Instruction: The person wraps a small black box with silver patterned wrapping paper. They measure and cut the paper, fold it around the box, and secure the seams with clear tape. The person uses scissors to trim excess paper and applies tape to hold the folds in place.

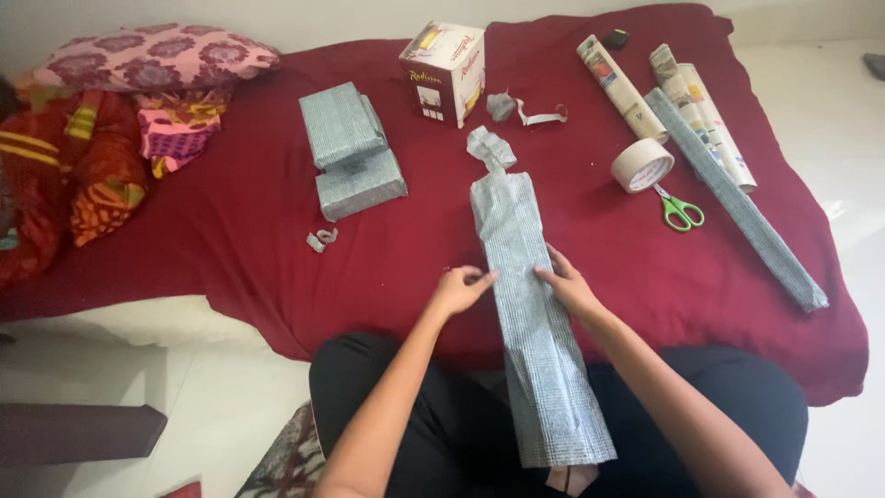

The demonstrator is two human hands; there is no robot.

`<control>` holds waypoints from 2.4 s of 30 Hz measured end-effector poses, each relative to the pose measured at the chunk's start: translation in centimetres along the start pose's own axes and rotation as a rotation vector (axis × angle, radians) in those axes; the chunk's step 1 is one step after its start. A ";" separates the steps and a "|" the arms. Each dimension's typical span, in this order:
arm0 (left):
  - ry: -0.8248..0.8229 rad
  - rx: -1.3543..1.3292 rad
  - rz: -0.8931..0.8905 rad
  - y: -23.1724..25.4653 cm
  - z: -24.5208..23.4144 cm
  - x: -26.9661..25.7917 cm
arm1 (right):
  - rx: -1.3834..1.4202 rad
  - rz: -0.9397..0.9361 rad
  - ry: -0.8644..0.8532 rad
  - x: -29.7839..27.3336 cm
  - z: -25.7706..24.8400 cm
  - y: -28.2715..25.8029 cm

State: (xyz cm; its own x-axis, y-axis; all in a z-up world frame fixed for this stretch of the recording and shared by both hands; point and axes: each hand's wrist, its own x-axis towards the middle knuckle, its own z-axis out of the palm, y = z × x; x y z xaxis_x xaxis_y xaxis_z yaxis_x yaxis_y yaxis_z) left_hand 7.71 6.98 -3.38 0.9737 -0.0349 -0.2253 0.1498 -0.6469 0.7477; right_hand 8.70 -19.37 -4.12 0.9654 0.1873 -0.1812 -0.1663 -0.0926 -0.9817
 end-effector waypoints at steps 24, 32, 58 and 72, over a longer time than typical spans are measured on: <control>-0.188 -0.837 -0.322 0.9 1.8 10.9 | 0.321 0.476 -0.188 9.1 -3.4 -3.6; -0.053 -1.117 -0.277 3.2 2.1 8.5 | 0.361 0.321 0.010 6.8 -1.1 -5.7; 0.238 -0.824 -0.285 0.2 4.0 6.5 | 0.232 0.359 0.002 5.8 -2.1 -4.0; 0.404 -0.974 -0.305 -2.6 5.8 8.3 | -0.130 -0.004 0.327 4.4 1.0 -7.6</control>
State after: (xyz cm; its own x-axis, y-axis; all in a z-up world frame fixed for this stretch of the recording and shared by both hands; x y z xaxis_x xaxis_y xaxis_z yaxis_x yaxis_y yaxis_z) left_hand 14.39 4.00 -10.79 0.8306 0.3913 -0.3962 0.2923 0.2991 0.9083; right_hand 14.03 -16.88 2.48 0.9827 -0.1335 -0.1280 -0.1554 -0.2200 -0.9630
